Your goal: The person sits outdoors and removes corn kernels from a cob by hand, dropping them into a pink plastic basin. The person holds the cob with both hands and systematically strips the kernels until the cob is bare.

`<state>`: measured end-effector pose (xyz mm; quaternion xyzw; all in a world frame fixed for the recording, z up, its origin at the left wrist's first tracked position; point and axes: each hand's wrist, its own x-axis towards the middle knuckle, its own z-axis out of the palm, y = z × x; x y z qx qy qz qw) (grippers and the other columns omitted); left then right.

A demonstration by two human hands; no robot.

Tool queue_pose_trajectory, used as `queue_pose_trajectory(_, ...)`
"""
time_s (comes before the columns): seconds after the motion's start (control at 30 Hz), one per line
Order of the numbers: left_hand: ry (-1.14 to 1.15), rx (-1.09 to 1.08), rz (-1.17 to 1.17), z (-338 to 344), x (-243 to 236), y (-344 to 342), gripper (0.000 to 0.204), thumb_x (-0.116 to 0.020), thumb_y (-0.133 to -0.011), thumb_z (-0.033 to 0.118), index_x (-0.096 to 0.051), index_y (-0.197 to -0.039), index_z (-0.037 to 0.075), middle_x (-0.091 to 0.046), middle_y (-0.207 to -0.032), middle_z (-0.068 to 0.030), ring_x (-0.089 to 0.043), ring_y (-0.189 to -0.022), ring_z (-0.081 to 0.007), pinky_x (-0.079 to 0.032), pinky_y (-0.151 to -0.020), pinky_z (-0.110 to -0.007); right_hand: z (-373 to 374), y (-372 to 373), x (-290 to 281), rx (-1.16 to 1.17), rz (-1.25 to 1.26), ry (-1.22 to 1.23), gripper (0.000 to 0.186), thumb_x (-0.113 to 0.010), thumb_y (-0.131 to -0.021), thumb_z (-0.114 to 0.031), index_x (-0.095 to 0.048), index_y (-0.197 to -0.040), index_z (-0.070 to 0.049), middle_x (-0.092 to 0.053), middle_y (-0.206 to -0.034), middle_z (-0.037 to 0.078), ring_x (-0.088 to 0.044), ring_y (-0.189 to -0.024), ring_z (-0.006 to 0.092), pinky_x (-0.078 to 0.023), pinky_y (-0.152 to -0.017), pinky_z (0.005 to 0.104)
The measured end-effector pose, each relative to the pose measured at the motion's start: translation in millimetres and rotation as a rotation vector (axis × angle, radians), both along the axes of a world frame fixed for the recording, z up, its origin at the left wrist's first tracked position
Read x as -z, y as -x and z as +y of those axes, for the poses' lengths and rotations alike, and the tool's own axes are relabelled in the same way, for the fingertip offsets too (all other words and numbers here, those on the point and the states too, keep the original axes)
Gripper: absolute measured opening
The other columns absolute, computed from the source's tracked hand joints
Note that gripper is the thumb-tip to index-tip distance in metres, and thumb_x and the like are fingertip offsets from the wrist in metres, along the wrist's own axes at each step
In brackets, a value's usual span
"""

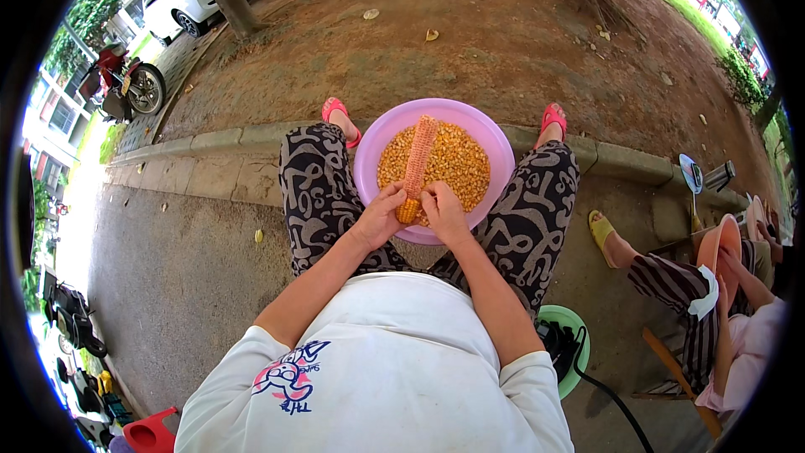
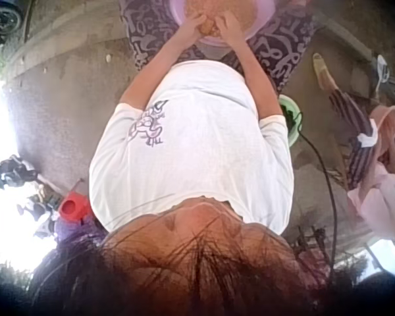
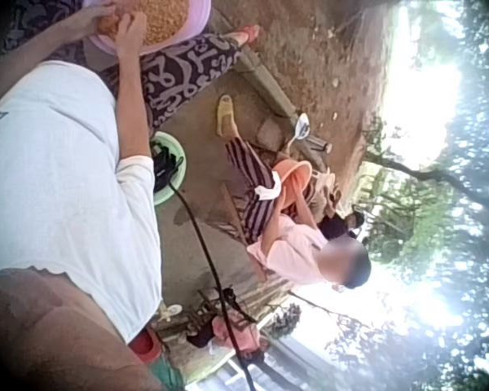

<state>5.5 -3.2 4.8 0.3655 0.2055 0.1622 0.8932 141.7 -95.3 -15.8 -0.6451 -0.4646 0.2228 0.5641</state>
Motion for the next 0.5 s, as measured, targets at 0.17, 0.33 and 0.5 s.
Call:
queue_pose_trajectory(0.17,0.030,-0.037,0.001,-2.4,-6.0,-1.5,0.030,-0.050,-0.093,0.021,-0.044,-0.121,0.012,-0.054,-0.114,-0.0048,-0.055,-0.102,-0.0186,-0.049,-0.081,-0.038,0.9,-3.8,7.4,0.084,0.140,0.105,0.012,-0.054,-0.085,-0.010,-0.053,-0.090,0.002,-0.057,-0.080,0.014,-0.056,-0.071,0.0267,-0.046,-0.066,0.0342)
queue_pose_trajectory(0.33,0.050,-0.062,0.000,-1.5,-2.9,-0.8,0.028,-0.045,-0.095,0.022,-0.043,-0.122,0.014,-0.053,-0.114,-0.0043,-0.055,-0.101,-0.0182,-0.050,-0.080,-0.040,5.4,-9.3,25.6,0.236,-0.014,0.041,0.014,-0.056,-0.082,-0.007,-0.054,-0.092,0.003,-0.059,-0.083,0.016,-0.060,-0.076,0.0262,-0.047,-0.069,0.0351)
queue_pose_trajectory(0.5,0.059,-0.072,0.001,-1.6,-2.7,-1.8,0.027,-0.038,-0.098,0.027,-0.044,-0.121,0.013,-0.054,-0.112,-0.0041,-0.055,-0.099,-0.0177,-0.051,-0.077,-0.038,2.2,-6.6,6.2,0.031,0.094,0.098,0.014,-0.058,-0.081,-0.005,-0.058,-0.093,0.003,-0.060,-0.084,0.014,-0.060,-0.079,0.0234,-0.048,-0.069,0.0324)
